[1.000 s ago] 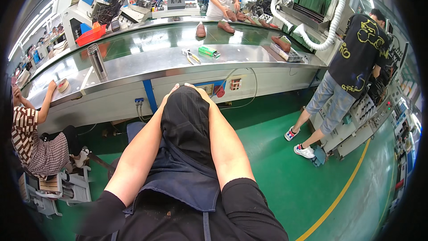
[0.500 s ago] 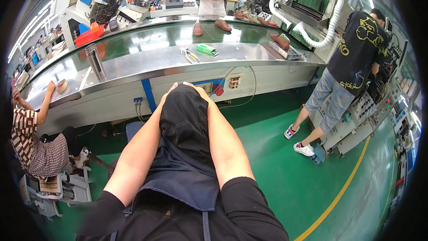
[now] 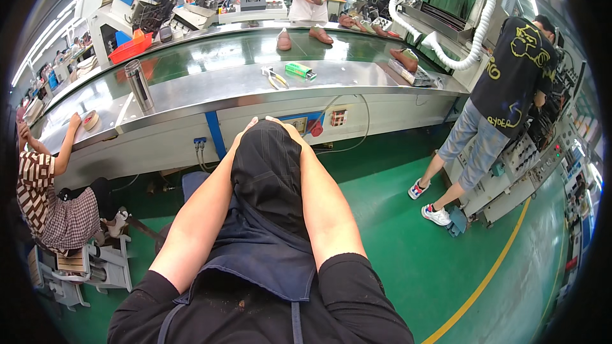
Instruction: Using a specialized tool to press or adjust the leather upper onto the shoe last during footwear assembly.
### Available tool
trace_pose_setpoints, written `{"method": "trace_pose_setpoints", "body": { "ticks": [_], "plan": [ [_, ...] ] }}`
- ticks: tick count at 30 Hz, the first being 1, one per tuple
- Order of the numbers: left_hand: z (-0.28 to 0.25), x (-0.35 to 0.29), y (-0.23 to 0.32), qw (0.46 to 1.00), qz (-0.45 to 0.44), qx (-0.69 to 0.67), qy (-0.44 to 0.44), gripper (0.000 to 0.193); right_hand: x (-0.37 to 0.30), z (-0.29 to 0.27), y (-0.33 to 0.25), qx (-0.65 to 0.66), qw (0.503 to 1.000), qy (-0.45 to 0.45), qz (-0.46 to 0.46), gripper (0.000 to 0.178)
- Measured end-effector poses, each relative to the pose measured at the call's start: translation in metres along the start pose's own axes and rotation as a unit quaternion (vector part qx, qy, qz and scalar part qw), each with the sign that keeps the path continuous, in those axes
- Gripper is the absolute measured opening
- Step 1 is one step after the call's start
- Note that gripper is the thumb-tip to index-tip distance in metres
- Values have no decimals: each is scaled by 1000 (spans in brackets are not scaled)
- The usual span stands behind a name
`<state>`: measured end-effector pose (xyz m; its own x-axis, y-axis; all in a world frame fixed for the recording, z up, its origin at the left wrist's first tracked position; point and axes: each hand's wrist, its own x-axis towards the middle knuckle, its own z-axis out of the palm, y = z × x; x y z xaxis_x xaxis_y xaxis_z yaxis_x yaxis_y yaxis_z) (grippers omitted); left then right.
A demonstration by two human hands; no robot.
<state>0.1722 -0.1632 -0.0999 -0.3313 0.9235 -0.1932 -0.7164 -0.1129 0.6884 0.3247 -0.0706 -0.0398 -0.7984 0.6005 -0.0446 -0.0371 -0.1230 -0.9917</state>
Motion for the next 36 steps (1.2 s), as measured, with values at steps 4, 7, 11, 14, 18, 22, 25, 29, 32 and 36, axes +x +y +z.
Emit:
{"method": "trace_pose_setpoints", "body": {
  "ticks": [4, 7, 11, 14, 18, 22, 25, 29, 32, 36],
  "plan": [
    [4, 1, 0, 1000, 11, -1, 1, 50, -1, -2, 0, 15, 1000, 10, 18, 47],
    [5, 0, 1, 1000, 2, 3, 16, 49, 3, -4, 5, 5, 999, -9, -37, 46],
    [-7, 4, 3, 1000, 10, 0, 13, 49, 6, -1, 6, -8, 999, -20, -26, 45],
    [1, 4, 0, 1000, 6, 0, -4, 49, 14, -16, 20, -45, 995, -32, -84, 43],
    [3, 6, -2, 1000, -7, 0, -13, 50, 15, -24, 24, -104, 985, -46, -130, 41],
    [-21, 17, -1, 1000, -2, -11, 0, 51, -7, 10, -14, 1, 997, 1, 71, 40],
    [-14, 23, -5, 999, -16, -18, -38, 52, 21, -22, 28, -72, 992, -45, -90, 40],
    [-25, 22, -2, 1000, 11, 26, -5, 56, 33, -15, 32, 3, 997, -74, -37, 40],
    [-17, 21, -4, 999, 6, 32, -12, 59, 37, -25, 41, 9, 998, -59, -35, 43],
    [-12, 17, -4, 1000, -4, 21, -14, 59, 37, -28, 43, -10, 996, -66, -55, 45]
  ]
}}
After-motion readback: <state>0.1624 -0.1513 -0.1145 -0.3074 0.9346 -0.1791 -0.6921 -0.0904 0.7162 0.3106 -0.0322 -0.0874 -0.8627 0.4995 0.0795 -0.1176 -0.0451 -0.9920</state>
